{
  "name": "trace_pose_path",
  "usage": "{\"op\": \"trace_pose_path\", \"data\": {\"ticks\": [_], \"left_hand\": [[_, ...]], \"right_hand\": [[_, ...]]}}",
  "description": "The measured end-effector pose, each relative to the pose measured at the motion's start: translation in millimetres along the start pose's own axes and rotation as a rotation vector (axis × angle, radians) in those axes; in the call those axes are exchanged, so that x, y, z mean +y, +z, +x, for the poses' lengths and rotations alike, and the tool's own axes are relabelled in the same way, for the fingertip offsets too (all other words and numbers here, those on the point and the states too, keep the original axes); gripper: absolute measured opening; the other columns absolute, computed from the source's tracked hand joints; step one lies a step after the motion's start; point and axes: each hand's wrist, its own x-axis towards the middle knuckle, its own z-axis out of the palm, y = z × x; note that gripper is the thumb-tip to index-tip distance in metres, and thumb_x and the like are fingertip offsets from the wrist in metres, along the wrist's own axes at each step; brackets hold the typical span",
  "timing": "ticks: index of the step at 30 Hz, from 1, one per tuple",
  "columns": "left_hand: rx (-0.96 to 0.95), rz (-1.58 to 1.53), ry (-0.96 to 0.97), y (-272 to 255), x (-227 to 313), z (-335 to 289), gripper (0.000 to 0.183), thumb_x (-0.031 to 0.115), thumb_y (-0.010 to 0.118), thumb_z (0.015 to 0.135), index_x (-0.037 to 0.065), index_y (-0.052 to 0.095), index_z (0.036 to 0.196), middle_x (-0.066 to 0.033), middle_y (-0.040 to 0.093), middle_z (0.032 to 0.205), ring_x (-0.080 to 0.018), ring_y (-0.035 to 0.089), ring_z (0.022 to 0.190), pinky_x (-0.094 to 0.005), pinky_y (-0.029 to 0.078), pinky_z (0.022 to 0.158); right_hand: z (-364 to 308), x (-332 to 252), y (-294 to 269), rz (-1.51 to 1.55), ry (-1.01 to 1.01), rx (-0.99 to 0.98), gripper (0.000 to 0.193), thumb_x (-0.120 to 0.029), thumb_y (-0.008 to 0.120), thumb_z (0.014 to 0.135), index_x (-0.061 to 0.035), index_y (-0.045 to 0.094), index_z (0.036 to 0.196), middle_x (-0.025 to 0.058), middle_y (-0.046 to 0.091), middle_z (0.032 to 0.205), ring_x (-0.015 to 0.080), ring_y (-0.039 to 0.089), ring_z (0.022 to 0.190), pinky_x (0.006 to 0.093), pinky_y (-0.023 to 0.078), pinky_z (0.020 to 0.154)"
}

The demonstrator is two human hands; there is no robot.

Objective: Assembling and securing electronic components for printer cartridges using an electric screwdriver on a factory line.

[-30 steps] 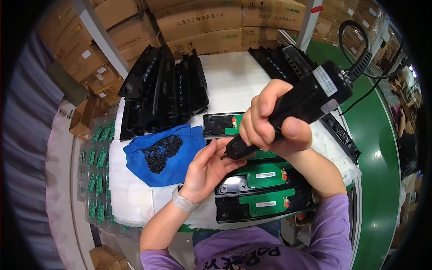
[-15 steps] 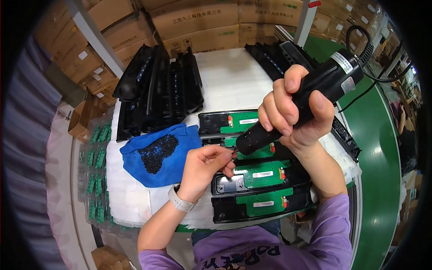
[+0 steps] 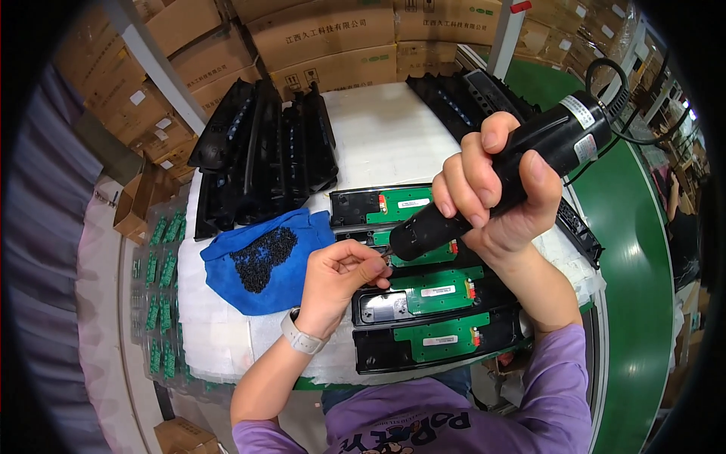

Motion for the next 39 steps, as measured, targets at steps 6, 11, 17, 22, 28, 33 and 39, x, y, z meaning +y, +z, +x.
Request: {"op": "trace_pose_path", "data": {"ticks": [6, 11, 17, 22, 28, 33, 39], "left_hand": [[0.028, -0.041, 0.049, 2, -3, 0, 0.010, 0.008, 0.062, 0.085, -0.001, 0.059, 0.085, -0.0127, 0.065, 0.079, -0.0159, 0.063, 0.066, -0.0252, 0.052, 0.065], [0.051, -0.070, 0.105, 0, -7, -3, 0.015, 0.010, 0.062, 0.085, -0.001, 0.056, 0.094, -0.0122, 0.064, 0.084, -0.0146, 0.062, 0.069, -0.0242, 0.050, 0.068], [0.184, 0.511, 0.343, -24, 24, -10, 0.033, 0.013, 0.068, 0.078, 0.000, 0.054, 0.105, -0.0099, 0.060, 0.095, -0.0152, 0.056, 0.086, -0.0259, 0.047, 0.070], [0.596, 1.800, 0.501, -85, 40, -25, 0.034, 0.023, 0.073, 0.067, -0.001, 0.062, 0.088, -0.0121, 0.056, 0.085, -0.0299, 0.052, 0.083, -0.0378, 0.044, 0.069], [0.541, 1.639, 0.294, -108, 33, -31, 0.016, 0.012, 0.069, 0.072, 0.000, 0.062, 0.079, -0.0115, 0.056, 0.079, -0.0289, 0.054, 0.076, -0.0365, 0.045, 0.065], [0.552, 1.638, 0.325, -113, 29, -26, 0.011, 0.007, 0.064, 0.076, -0.001, 0.057, 0.075, -0.0117, 0.055, 0.074, -0.0285, 0.054, 0.075, -0.0370, 0.045, 0.063], [0.659, 1.499, 0.464, -111, 27, -24, 0.011, 0.007, 0.062, 0.080, -0.001, 0.056, 0.075, -0.0115, 0.055, 0.071, -0.0268, 0.055, 0.067, -0.0341, 0.045, 0.060]], "right_hand": [[-1, 1, 7, 0.003, -0.046, 0.148, 0.025, -0.029, 0.046, 0.087, -0.0057, 0.046, 0.095, 0.0026, 0.044, 0.058, 0.0123, 0.042, 0.042, 0.0319, 0.043, 0.051], [6, 10, 12, 0.070, -0.010, 0.400, 0.022, -0.030, 0.046, 0.089, -0.0080, 0.048, 0.091, 0.0008, 0.044, 0.058, 0.0124, 0.041, 0.045, 0.0326, 0.042, 0.053], [22, 27, 2, -0.172, 0.136, 0.311, 0.020, -0.025, 0.050, 0.086, -0.0064, 0.048, 0.092, 0.0002, 0.042, 0.058, 0.0104, 0.039, 0.044, 0.0289, 0.038, 0.051], [27, 48, -11, -0.504, 0.164, 0.163, 0.020, -0.013, 0.059, 0.078, -0.0002, 0.048, 0.089, 0.0050, 0.045, 0.054, 0.0139, 0.043, 0.042, 0.0274, 0.037, 0.044], [27, 63, -10, -0.518, 0.208, 0.144, 0.021, -0.013, 0.062, 0.077, 0.0001, 0.049, 0.086, 0.0061, 0.048, 0.055, 0.0138, 0.045, 0.042, 0.0266, 0.038, 0.043], [27, 66, -10, -0.550, 0.191, 0.105, 0.022, -0.013, 0.064, 0.077, -0.0001, 0.049, 0.086, 0.0063, 0.049, 0.056, 0.0134, 0.046, 0.043, 0.0257, 0.039, 0.043], [28, 68, -7, -0.573, 0.241, 0.103, 0.020, -0.013, 0.066, 0.076, -0.0016, 0.050, 0.082, 0.0052, 0.051, 0.057, 0.0112, 0.048, 0.044, 0.0234, 0.038, 0.042]]}}
